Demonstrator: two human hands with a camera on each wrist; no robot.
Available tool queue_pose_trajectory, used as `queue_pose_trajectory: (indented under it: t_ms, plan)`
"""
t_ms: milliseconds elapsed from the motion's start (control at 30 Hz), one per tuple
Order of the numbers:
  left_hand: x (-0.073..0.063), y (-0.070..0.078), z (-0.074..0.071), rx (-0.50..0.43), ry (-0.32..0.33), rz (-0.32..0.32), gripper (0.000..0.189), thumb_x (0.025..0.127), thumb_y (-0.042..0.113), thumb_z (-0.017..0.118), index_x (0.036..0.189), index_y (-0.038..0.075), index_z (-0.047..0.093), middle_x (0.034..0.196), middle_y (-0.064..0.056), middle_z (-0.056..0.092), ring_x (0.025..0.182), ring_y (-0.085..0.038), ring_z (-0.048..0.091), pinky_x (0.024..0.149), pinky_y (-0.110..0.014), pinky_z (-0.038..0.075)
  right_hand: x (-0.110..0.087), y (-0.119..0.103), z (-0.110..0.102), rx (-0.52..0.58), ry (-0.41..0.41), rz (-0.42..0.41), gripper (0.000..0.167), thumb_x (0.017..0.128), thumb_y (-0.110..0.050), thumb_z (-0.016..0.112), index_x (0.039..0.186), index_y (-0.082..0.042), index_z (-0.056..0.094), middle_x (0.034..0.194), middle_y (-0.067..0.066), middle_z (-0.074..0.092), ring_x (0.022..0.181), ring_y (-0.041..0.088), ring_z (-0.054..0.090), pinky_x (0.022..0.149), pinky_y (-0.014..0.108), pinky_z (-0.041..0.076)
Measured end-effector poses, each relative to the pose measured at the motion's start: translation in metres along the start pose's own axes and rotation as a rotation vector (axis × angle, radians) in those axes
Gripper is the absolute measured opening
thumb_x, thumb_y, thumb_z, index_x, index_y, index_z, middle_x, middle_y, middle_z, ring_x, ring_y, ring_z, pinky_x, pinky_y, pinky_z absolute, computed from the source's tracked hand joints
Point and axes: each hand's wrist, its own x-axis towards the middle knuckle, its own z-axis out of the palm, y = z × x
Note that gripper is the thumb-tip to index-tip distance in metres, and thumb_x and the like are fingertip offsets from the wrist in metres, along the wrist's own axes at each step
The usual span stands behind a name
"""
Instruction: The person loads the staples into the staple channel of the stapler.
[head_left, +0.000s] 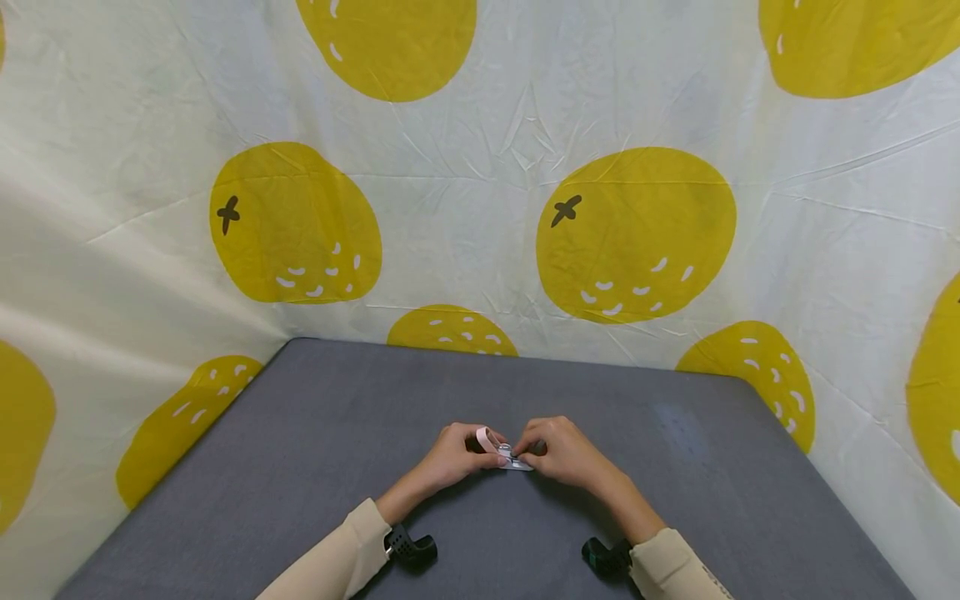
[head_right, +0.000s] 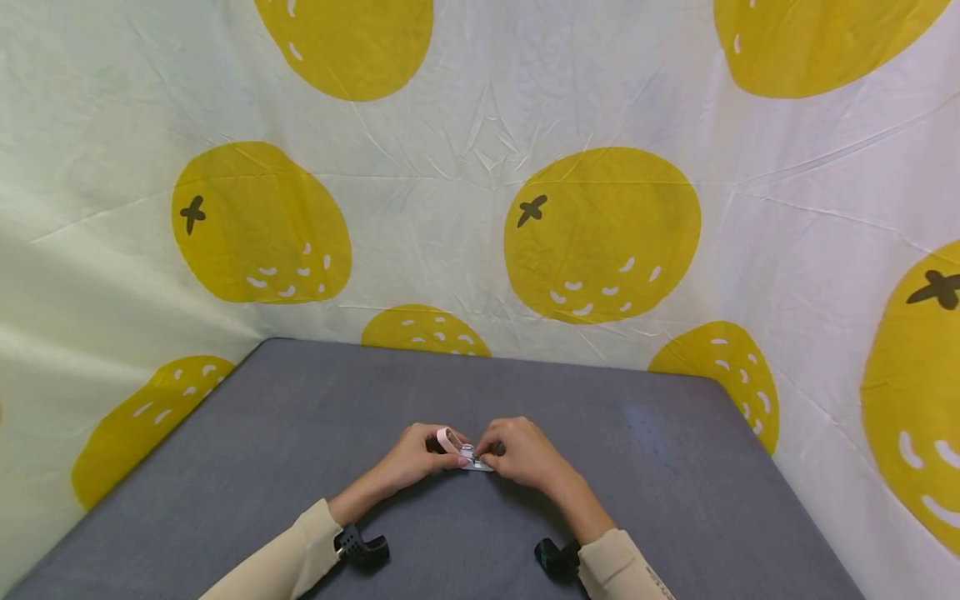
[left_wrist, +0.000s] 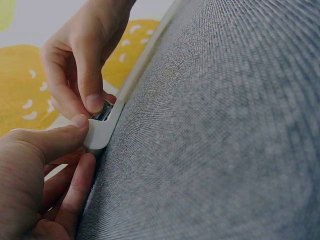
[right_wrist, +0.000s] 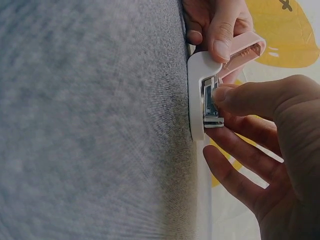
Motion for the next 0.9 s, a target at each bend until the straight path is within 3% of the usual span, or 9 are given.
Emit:
queue_pose_trajectory:
  t_ms: [533,900]
  plan:
    - [-0.0001,-0.0005,-0.0001,-0.009,-0.004,-0.013,0.028,0.087,0.028,0.085,0.113,0.019,0.08,0.102,0.004,0.08,0.078,-0.002,0.065,0.067,-0.021,0.051,0.0006,-0.0031,-0.0007,0.004,-0.019,0.023,0.01,0.089,-0.008,0.079,0.091,-0.017,0.084,0.088,-0.001,0.074,0.075,0.003,0.064,0.068,0.023,0.053]
    - [-0.0004,0.0001,-0.0001,-0.002,0.0,-0.01,0.028,0.087,0.029,0.085,0.113,0.019,0.08,0.103,0.003,0.08,0.079,-0.003,0.065,0.067,-0.021,0.051,0.0015,-0.004,-0.0003,-0.014,-0.013,0.035,0.012,0.089,-0.006,0.078,0.09,-0.017,0.084,0.087,-0.007,0.073,0.079,0.006,0.067,0.07,0.024,0.053]
